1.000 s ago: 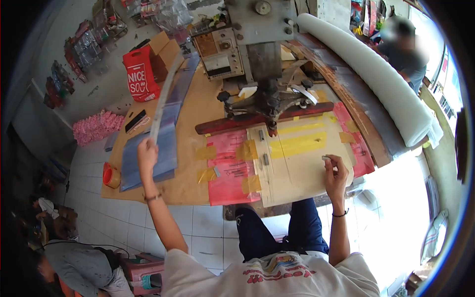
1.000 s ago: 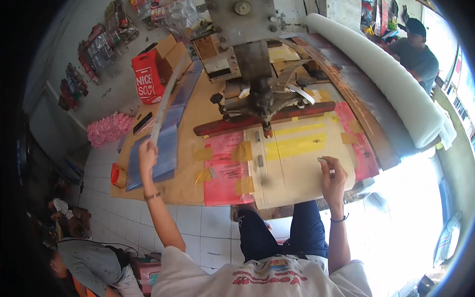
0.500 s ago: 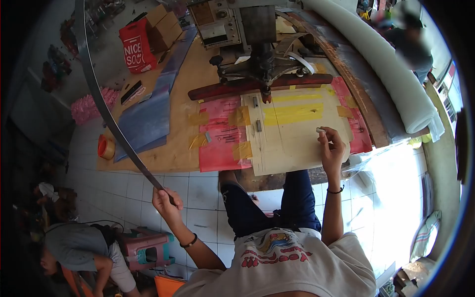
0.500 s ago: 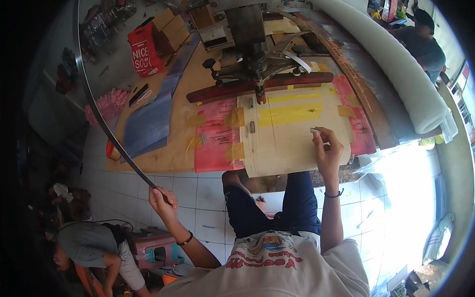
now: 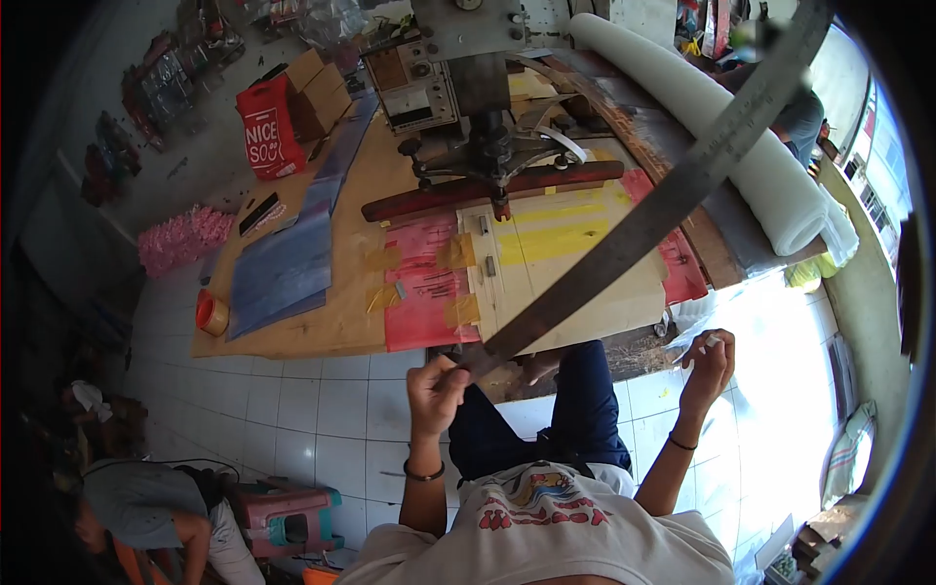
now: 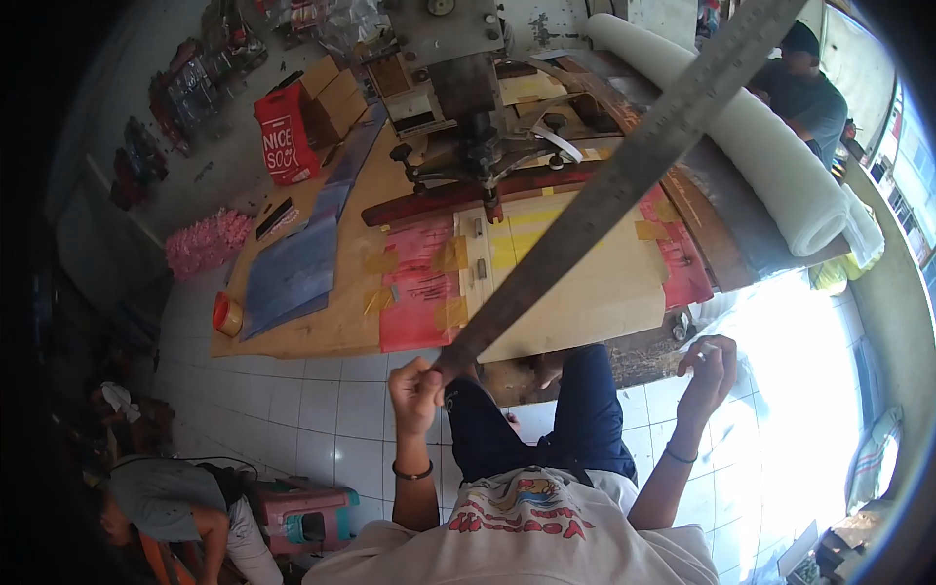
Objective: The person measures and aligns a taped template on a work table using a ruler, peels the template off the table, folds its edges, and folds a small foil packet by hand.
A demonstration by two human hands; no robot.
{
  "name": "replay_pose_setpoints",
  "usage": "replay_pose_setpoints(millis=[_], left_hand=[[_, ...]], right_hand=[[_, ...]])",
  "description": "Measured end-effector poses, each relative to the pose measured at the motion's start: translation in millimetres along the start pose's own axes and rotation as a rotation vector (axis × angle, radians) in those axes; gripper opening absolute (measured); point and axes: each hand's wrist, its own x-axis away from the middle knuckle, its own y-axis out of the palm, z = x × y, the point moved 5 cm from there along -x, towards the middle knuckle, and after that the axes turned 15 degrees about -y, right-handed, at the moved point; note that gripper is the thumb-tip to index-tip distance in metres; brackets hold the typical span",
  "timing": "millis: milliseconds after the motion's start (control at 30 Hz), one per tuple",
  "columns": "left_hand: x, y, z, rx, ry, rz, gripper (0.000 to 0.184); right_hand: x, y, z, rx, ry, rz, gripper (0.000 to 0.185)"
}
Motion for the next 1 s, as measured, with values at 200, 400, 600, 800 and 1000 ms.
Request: replay_pose_setpoints(millis=[200,400,600,800,1000], left_hand=[[0.8,38.9,-17.8,-0.341,0.103,-0.012,0.043],[-30.2,25.3,21.7,-0.808,0.334,-0.136,0.048],[-41.6,32.5,34.6,-1.016,0.442,-0.387,0.05],[-75.8,30.5,41.9,-1.085,0.285,-0.534,0.044],[-129.8,51.3,75.5,-1.066,0.31,-0.598,0.04]], right_hand=[[6.1,-48.2,-49.1,0.034,-0.163,0.019,0.022],[-9.7,-4.5,-130.6,0.42,-0.481,-0.385,0.032],[23.1,31.6,-47.1,0.816,0.119,-1.046,0.013],[90.0,4.1,-24.7,0.359,0.584,-1.159,0.02],[82.5,16.6,-37.9,0.161,0.776,-1.018,0.024]])
